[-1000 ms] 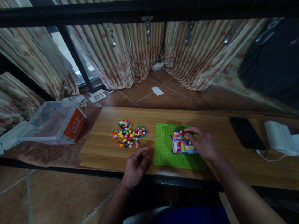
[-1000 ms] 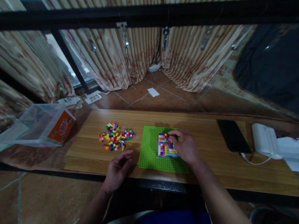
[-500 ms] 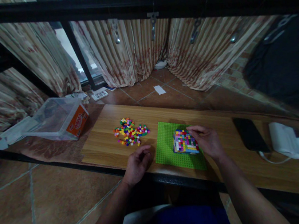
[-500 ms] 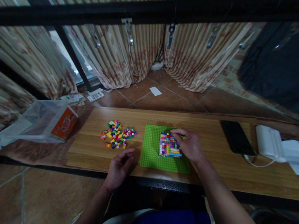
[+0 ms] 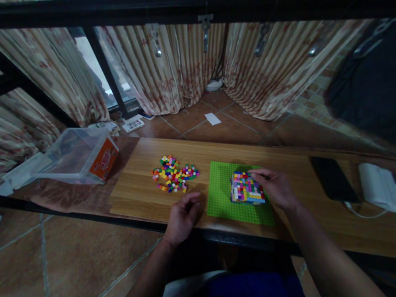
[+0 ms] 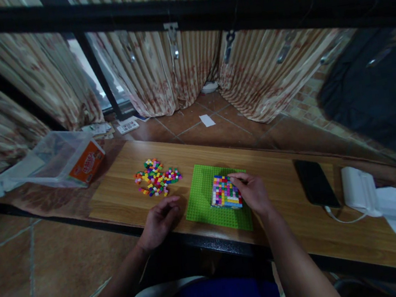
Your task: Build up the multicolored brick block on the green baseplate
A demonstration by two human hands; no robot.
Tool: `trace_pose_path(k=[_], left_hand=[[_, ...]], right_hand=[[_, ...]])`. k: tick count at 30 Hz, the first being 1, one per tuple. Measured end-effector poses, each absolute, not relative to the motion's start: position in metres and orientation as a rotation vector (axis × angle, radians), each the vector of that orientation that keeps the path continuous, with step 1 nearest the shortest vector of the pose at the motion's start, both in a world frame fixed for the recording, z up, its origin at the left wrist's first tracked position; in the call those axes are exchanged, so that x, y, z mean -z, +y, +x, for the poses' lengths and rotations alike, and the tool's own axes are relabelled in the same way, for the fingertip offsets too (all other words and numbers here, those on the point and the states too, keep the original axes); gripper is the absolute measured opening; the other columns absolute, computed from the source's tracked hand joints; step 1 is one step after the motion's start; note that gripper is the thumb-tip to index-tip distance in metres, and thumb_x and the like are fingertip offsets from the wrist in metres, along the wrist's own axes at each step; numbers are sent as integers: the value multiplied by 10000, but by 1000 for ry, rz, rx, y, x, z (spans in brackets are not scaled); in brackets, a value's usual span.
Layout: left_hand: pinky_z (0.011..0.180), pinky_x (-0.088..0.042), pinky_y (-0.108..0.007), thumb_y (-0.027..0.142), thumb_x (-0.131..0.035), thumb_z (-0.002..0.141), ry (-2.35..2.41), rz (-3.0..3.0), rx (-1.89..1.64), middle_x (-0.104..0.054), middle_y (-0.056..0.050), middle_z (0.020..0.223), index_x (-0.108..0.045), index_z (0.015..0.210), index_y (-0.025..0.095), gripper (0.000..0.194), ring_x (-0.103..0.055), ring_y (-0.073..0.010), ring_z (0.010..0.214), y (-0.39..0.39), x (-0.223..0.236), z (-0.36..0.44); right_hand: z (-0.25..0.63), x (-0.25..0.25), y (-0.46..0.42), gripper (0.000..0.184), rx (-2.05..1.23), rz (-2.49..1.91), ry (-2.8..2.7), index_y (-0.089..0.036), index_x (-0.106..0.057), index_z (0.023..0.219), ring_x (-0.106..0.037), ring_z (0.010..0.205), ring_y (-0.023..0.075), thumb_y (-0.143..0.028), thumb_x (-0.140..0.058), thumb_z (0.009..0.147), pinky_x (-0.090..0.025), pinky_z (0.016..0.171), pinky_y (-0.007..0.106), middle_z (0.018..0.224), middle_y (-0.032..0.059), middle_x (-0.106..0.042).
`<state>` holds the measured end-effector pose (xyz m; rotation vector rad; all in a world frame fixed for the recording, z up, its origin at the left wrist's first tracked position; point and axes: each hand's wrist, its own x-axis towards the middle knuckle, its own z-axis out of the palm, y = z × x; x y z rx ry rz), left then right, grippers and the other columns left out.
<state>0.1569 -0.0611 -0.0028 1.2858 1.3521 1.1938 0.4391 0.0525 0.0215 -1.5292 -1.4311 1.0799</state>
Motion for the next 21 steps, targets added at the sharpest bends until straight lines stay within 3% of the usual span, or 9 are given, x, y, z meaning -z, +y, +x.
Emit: trace_pose_path(k=[7, 16, 21], left_hand=[[717, -496, -251, 316, -586, 908, 1329, 1255, -1177, -661, -23, 868, -625, 1185, 156, 322, -606, -132, 753, -62, 4, 157], [750, -513, -271, 347, -637, 875, 1333, 1244, -1218, -684, -35, 879, -658, 1140, 160, 325, -630, -154, 794, -61, 4, 157], [682, -488, -247, 363, -636, 878, 1311, 1228, -1247, -653, -19, 834, -649, 1141, 157, 334, -591, -127, 715, -61, 6, 158]], right_hand=[[439, -18, 52, 331, -1107, -1492, -1385, -226, -799, 876, -669, 702, 186, -489, -749, 680, -516, 650, 319, 839, 45, -778], [439, -17, 51, 333, -1095, -1438, -1401, -229, -798, 868, -675, 679, 187, -506, -756, 686, -530, 612, 314, 833, 49, -782], [439, -21, 47, 366, -923, -1481, -1484, -217, -787, 938, -704, 810, 233, -520, -701, 752, -558, 744, 382, 945, 83, -784]])
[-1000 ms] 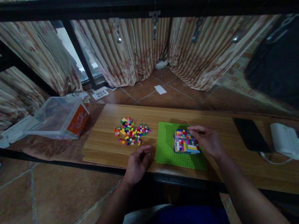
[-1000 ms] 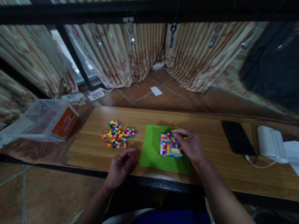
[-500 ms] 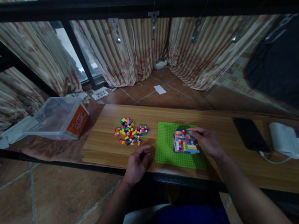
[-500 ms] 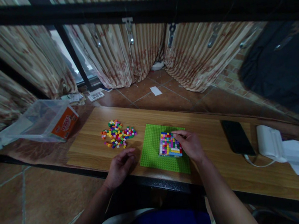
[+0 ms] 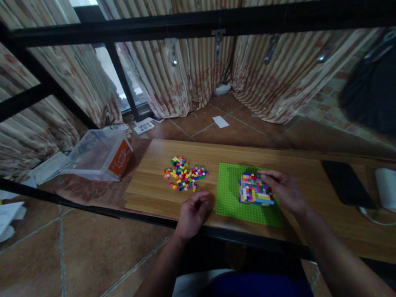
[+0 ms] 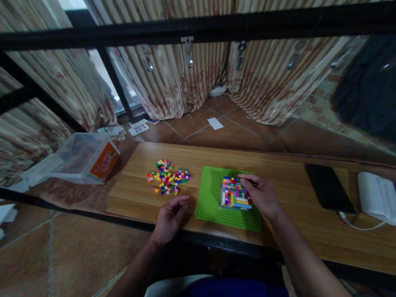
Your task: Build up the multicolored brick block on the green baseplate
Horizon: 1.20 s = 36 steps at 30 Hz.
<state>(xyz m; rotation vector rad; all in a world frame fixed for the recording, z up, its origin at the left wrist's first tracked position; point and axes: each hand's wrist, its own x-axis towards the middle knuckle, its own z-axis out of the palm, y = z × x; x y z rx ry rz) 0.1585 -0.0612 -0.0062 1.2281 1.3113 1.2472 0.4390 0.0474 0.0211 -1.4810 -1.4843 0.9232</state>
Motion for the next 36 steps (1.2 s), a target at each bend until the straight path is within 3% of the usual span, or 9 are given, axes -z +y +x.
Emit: trace_pose_path(k=[5, 10, 13, 21, 26, 36], left_hand=[[684, -477, -250, 341, -652, 851, 1227, 1194, -1267, -644, -29, 829, -665, 1054, 150, 279, -581, -127, 721, -65, 4, 160], [643, -437, -241, 238, -608, 802, 1210, 1226, -1251, -615, -21, 727, -655, 815, 141, 108, -537, -121, 664, -72, -3, 159], [644, -428, -242, 191, -541, 781, 1213, 1277, -1271, -593, -12, 682, -647, 747, 148, 119, -519, -122, 649, -76, -6, 158], [700, -468, -269, 211, -524, 808, 1216, 1243, -1306, -632, -33, 756, -664, 799, 163, 148, -574, -155, 709, -86, -1, 153], [722, -460, -279, 190, -509, 818, 1219, 1308, -1300, -639, -39, 786, -670, 830, 161, 163, -580, -163, 735, -88, -4, 152], [714, -444, -262, 183, -524, 812, 1289, 1350, -1239, -623, -22, 763, -658, 824, 166, 135, -556, -152, 728, -85, -8, 153]], right_hand=[[409, -44, 25, 312, -587, -1456, -1464, -206, -759, 960, -701, 903, 242, -462, -615, 855, -544, 841, 400, 977, 95, -769], [342, -50, -3, 222, -820, -1160, -1868, -247, -750, 943, -696, 868, 206, -369, -569, 904, -542, 795, 341, 944, 55, -753], [304, -35, -5, 200, -866, -1163, -1967, -242, -733, 936, -695, 841, 199, -315, -550, 902, -531, 787, 338, 942, 49, -750], [255, -12, 13, 139, -746, -1375, -2107, -252, -707, 887, -666, 791, 198, -373, -667, 832, -484, 722, 318, 870, 27, -730], [253, -5, 18, 54, -653, -1395, -2190, -253, -692, 861, -634, 782, 188, -265, -670, 813, -456, 704, 298, 859, 21, -710], [263, -10, 13, 221, -672, -1294, -2128, -247, -688, 905, -655, 905, 195, -118, -518, 848, -489, 831, 322, 985, 39, -713]])
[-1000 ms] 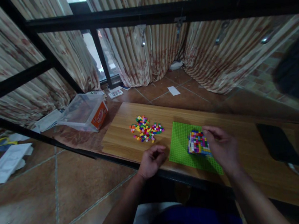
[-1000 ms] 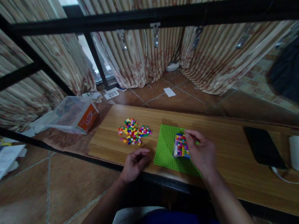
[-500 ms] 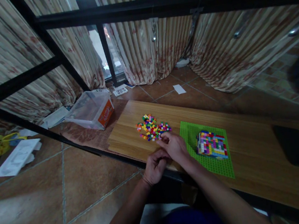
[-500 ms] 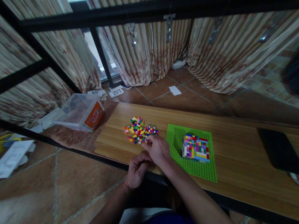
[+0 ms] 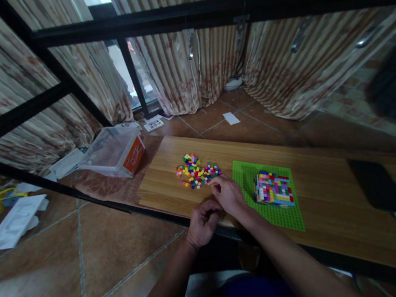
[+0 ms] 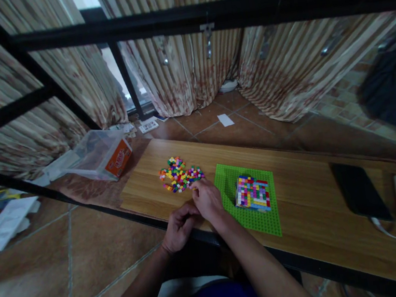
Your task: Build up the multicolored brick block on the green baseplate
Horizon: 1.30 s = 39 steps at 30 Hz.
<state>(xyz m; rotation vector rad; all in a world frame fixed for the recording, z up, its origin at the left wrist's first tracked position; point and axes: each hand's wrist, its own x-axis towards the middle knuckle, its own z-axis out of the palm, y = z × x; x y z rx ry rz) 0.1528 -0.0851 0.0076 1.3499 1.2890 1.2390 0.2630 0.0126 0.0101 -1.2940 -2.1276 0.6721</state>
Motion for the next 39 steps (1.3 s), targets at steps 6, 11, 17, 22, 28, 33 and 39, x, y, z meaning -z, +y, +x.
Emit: trace_pose_path(k=[6, 11, 17, 22, 28, 33, 39], left_hand=[[702, -457, -252, 234, -549, 855, 1343, 1338, -1186, -629, -28, 790, -662, 865, 163, 133, -564, -152, 744, -83, -3, 152], [732, -473, -259, 250, -572, 882, 1389, 1358, -1201, -651, -30, 839, -660, 907, 167, 123, -595, -158, 788, -81, -1, 153], [778, -493, -270, 265, -598, 889, 1392, 1391, -1198, -668, -28, 853, -656, 894, 170, 112, -624, -167, 831, -79, -1, 153], [782, -502, -270, 269, -596, 888, 1400, 1415, -1202, -680, -30, 873, -663, 906, 172, 119, -637, -169, 843, -79, 0, 153], [753, -506, -254, 262, -585, 891, 1404, 1446, -1183, -669, -21, 853, -649, 906, 173, 111, -631, -154, 811, -78, 2, 154], [754, -504, -251, 260, -581, 899, 1411, 1458, -1204, -673, -23, 863, -645, 906, 177, 105, -634, -152, 816, -78, 2, 155], [749, -501, -260, 261, -577, 904, 1424, 1495, -1172, -673, -25, 839, -647, 901, 174, 111, -634, -154, 800, -78, 4, 155]], right_hand=[[296, -44, -15, 188, -784, -1168, -1955, -240, -678, 917, -659, 822, 177, -190, -499, 892, -525, 767, 304, 918, 44, -670], [347, -58, -28, 185, -725, -1220, -1782, -254, -701, 921, -662, 873, 193, -269, -516, 920, -534, 777, 321, 931, 49, -669], [412, -49, -10, 199, -559, -1474, -1670, -227, -715, 935, -665, 850, 218, -342, -563, 880, -528, 778, 358, 957, 76, -704], [424, -48, 15, 319, -417, -1622, -1771, -195, -688, 1095, -647, 763, 211, -323, -523, 854, -512, 762, 360, 867, 62, -710], [417, -45, 27, 389, -342, -1625, -1896, -183, -639, 1207, -662, 772, 225, -299, -480, 872, -517, 781, 388, 887, 70, -723], [416, -40, 29, 395, -325, -1598, -1912, -181, -641, 1211, -681, 809, 237, -279, -470, 869, -532, 813, 412, 906, 80, -731], [413, -36, 30, 390, -353, -1573, -1847, -200, -648, 1202, -694, 824, 235, -271, -486, 855, -545, 811, 413, 944, 86, -742]])
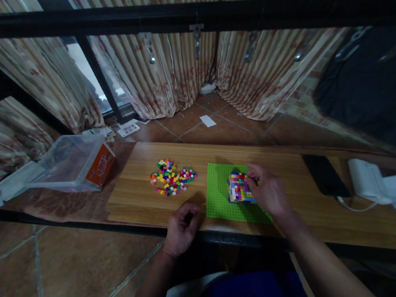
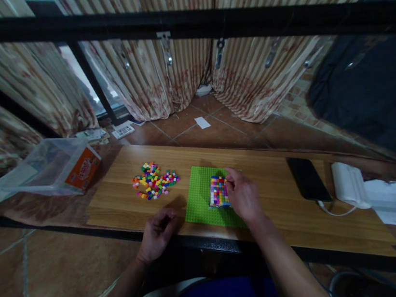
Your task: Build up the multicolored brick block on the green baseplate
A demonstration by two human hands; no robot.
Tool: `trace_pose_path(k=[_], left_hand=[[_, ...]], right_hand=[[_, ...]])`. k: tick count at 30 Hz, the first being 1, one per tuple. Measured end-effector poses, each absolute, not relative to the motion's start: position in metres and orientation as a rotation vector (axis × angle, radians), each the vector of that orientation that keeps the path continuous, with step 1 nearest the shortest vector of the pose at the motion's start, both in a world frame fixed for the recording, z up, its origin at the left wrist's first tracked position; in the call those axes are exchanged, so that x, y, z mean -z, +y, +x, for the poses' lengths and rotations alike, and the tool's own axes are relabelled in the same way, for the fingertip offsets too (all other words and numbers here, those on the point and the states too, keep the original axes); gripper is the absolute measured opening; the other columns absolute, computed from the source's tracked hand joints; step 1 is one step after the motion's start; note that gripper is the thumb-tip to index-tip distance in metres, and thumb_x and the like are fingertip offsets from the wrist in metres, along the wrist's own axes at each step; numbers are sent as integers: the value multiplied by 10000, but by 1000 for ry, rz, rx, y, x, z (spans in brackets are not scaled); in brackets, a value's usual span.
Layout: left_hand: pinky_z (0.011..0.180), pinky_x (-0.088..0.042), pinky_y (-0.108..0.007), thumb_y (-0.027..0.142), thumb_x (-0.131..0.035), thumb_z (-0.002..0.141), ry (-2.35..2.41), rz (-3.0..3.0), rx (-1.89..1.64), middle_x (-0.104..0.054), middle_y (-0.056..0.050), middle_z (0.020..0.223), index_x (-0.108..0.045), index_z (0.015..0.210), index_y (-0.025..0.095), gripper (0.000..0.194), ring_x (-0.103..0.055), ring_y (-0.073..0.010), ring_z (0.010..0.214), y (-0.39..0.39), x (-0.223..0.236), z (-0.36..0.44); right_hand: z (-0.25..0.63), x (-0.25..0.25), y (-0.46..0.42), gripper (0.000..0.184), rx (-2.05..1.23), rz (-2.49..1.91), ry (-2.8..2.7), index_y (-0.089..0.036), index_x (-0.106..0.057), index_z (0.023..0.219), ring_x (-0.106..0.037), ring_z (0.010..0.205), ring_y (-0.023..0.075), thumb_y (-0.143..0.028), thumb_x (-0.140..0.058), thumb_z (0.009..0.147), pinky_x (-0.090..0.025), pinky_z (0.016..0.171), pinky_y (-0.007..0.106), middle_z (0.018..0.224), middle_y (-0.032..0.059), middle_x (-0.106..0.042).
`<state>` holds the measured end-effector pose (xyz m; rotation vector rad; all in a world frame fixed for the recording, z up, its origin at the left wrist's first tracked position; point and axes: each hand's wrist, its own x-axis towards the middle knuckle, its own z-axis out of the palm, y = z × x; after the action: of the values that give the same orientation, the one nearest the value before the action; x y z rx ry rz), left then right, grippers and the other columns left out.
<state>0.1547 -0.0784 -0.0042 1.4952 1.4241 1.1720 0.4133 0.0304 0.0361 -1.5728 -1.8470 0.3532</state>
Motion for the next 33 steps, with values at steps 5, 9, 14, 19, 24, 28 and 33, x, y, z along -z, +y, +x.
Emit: trace_pose_path(k=[5, 9, 14, 19, 24, 28, 33], left_hand=[[751, -504, -261, 261, -565, 909, 1421, 1495, -1190, -671, -31, 850, -641, 899, 173, 117, -634, -154, 808, -79, 4, 155], [751, -507, -260, 260, -564, 914, 1408, 1507, -1181, -669, -34, 847, -646, 905, 169, 124, -637, -152, 804, -78, 1, 156], [740, -509, -264, 254, -559, 911, 1401, 1516, -1181, -677, -40, 864, -651, 931, 164, 130, -640, -157, 806, -78, 3, 156], [742, -510, -272, 249, -559, 905, 1412, 1525, -1183, -664, -36, 855, -645, 930, 170, 119, -634, -157, 798, -79, 5, 156], [735, -508, -268, 255, -562, 902, 1402, 1514, -1185, -649, -30, 848, -637, 942, 175, 117, -626, -152, 788, -79, 4, 156], [737, -509, -267, 257, -564, 901, 1392, 1500, -1191, -644, -27, 843, -627, 939, 178, 108, -625, -150, 789, -79, 4, 156], [752, -510, -269, 250, -556, 903, 1411, 1493, -1181, -649, -28, 854, -624, 947, 180, 107, -625, -149, 797, -80, 3, 157]], right_hand=[[417, -33, 31, 398, -382, -1557, -1822, -193, -647, 1199, -699, 826, 236, -291, -504, 840, -553, 815, 423, 960, 92, -743], [420, -33, 29, 399, -394, -1541, -1727, -172, -662, 1165, -699, 800, 236, -337, -505, 837, -557, 818, 430, 933, 104, -743], [421, -32, 31, 428, -372, -1601, -1577, -155, -695, 1101, -698, 885, 267, -457, -528, 846, -540, 855, 452, 987, 140, -746], [420, -22, 43, 495, -376, -1635, -1616, -154, -729, 1024, -661, 1041, 305, -542, -459, 876, -474, 968, 492, 1071, 171, -737], [417, -15, 45, 517, -520, -1687, -1630, -174, -742, 1000, -678, 964, 281, -574, -439, 878, -489, 899, 433, 1026, 145, -755], [414, -18, 40, 559, -536, -1728, -1661, -163, -754, 978, -677, 852, 264, -590, -402, 901, -488, 795, 384, 944, 140, -759], [413, -16, 38, 548, -531, -1715, -1669, -162, -748, 944, -659, 808, 241, -578, -392, 918, -482, 772, 364, 921, 127, -750]])
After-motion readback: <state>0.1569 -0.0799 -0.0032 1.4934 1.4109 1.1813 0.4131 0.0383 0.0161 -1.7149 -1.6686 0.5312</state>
